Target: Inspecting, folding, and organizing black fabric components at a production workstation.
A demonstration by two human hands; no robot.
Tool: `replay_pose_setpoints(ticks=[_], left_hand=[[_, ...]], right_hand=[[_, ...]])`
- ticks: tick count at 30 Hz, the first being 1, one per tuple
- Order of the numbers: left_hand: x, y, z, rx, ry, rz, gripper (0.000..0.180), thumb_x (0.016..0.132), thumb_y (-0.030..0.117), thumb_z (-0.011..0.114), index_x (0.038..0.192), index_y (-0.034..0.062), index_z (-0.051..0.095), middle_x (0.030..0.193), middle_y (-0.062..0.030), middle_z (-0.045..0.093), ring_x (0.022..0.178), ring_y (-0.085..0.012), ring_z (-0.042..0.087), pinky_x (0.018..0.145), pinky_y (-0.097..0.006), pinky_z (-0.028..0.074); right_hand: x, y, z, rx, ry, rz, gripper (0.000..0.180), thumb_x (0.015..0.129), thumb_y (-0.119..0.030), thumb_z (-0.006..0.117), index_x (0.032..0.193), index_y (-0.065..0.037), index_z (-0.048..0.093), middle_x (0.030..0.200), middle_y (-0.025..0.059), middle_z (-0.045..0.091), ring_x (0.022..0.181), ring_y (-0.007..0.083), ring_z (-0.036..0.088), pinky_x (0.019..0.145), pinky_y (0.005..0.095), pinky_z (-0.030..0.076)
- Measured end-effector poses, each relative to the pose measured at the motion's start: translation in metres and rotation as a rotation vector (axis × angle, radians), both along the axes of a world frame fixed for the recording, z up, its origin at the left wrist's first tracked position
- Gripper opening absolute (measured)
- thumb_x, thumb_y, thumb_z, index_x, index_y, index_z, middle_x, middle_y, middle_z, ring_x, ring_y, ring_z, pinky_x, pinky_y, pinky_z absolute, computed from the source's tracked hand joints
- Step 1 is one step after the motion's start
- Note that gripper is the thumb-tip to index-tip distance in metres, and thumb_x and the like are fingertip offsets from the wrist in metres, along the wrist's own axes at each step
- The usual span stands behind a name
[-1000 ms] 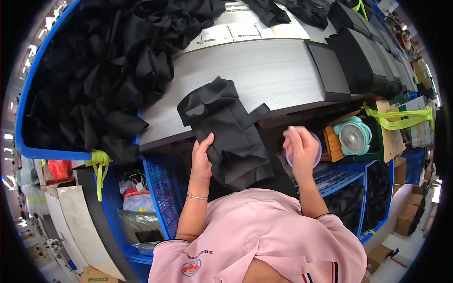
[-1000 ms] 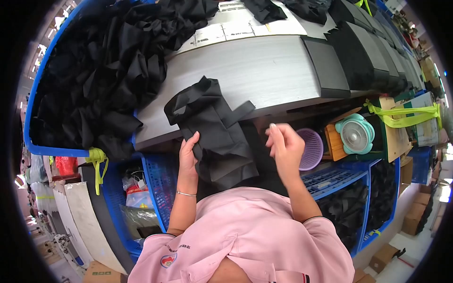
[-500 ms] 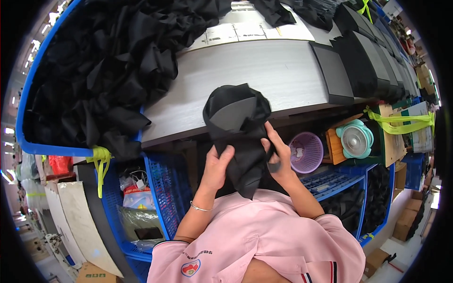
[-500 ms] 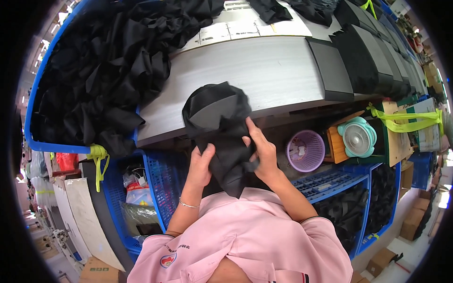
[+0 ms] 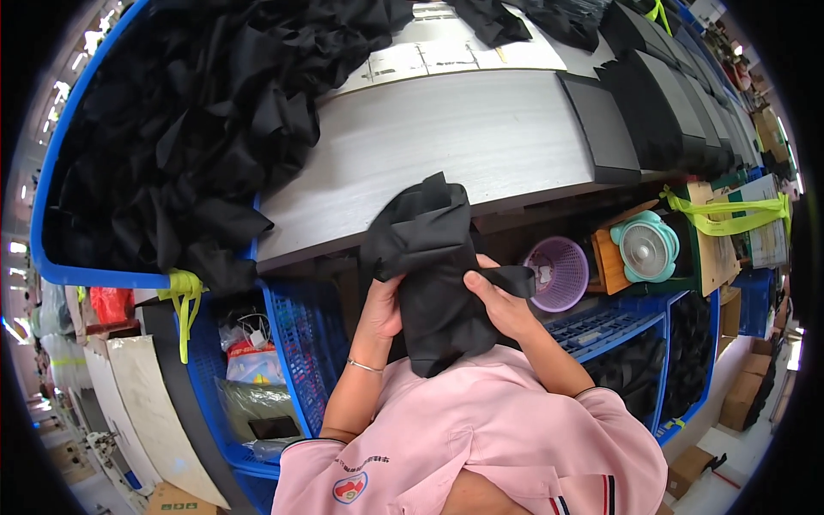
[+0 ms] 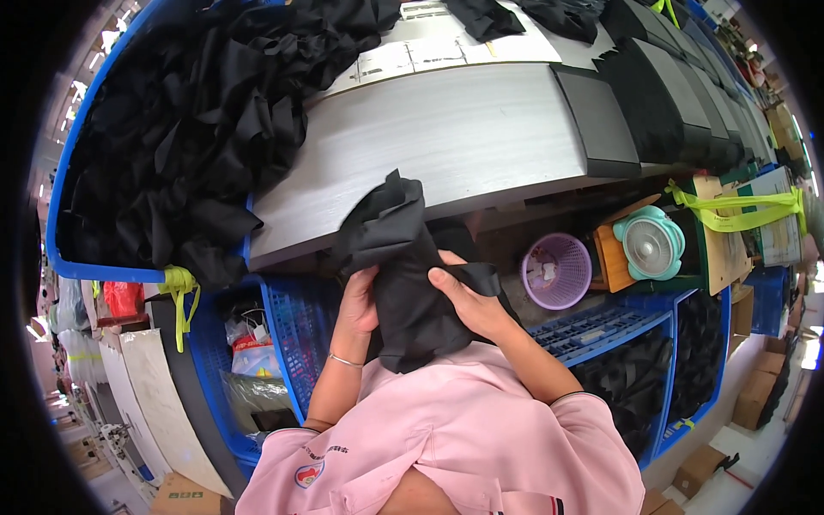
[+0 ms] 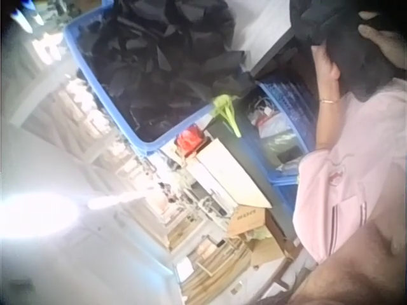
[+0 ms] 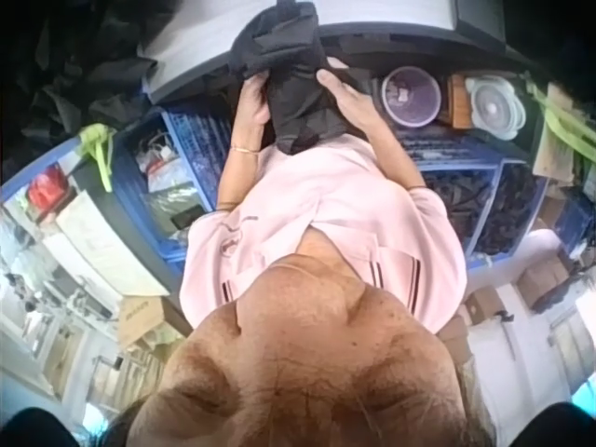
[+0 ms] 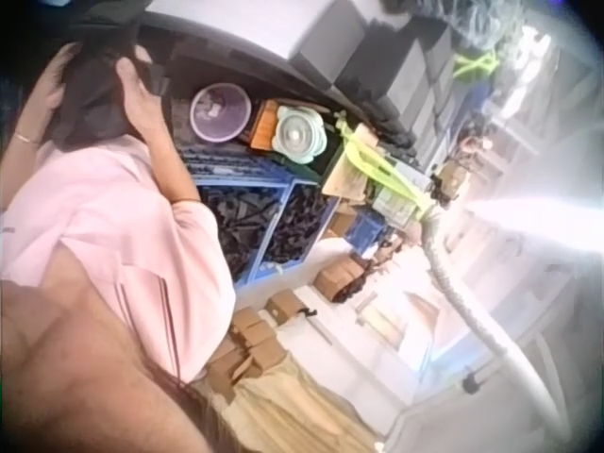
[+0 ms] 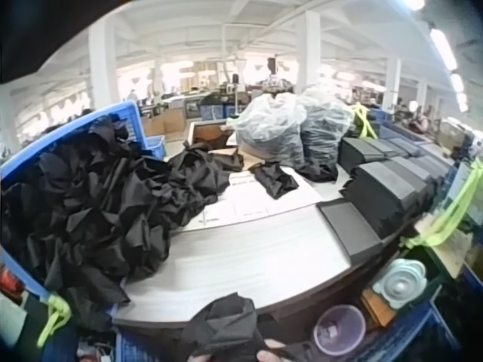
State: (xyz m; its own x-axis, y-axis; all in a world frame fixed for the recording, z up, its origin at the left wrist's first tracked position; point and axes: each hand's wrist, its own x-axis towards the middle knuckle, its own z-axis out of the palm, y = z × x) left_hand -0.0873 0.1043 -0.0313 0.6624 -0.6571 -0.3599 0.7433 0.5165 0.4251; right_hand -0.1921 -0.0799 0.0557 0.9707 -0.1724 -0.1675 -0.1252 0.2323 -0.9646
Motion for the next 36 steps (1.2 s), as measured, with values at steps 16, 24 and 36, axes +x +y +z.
replay_pose_setpoints(ticks=[16,24,36], left_hand=[[0.037,0.041,0.038,0.267,-0.641,-0.124,0.028,0.095,0.007,0.064,0.12,-0.0033,0.067,0.107,-0.0017,0.071,0.095,-0.0078,0.063,0.085,-0.024,0.051],[0.032,0.035,0.055,0.368,-0.656,-0.241,0.027,0.097,0.004,0.06,0.122,-0.0046,0.066,0.107,-0.0015,0.07,0.093,-0.006,0.061,0.084,-0.023,0.051],[0.058,-0.012,0.047,0.396,-0.569,-0.09,0.025,0.099,0.004,0.056,0.121,-0.0047,0.065,0.108,-0.0027,0.07,0.093,-0.0079,0.062,0.085,-0.024,0.051]], right_hand=[[0.024,-0.065,0.015,0.407,0.128,0.208,0.023,0.094,-0.019,0.068,0.11,-0.002,0.067,0.09,-0.0006,0.067,0.081,0.0082,0.062,0.079,0.026,0.052],[0.03,-0.056,0.016,-0.246,0.113,-0.177,0.016,0.082,0.006,0.067,0.08,-0.003,0.054,0.068,-0.0019,0.053,0.053,0.0066,0.055,0.047,0.0218,0.049],[0.075,-0.078,0.02,-0.722,-0.245,-0.453,0.024,0.08,-0.003,0.068,0.104,-0.005,0.063,0.108,0.0061,0.058,0.089,0.0138,0.06,0.079,0.027,0.048]])
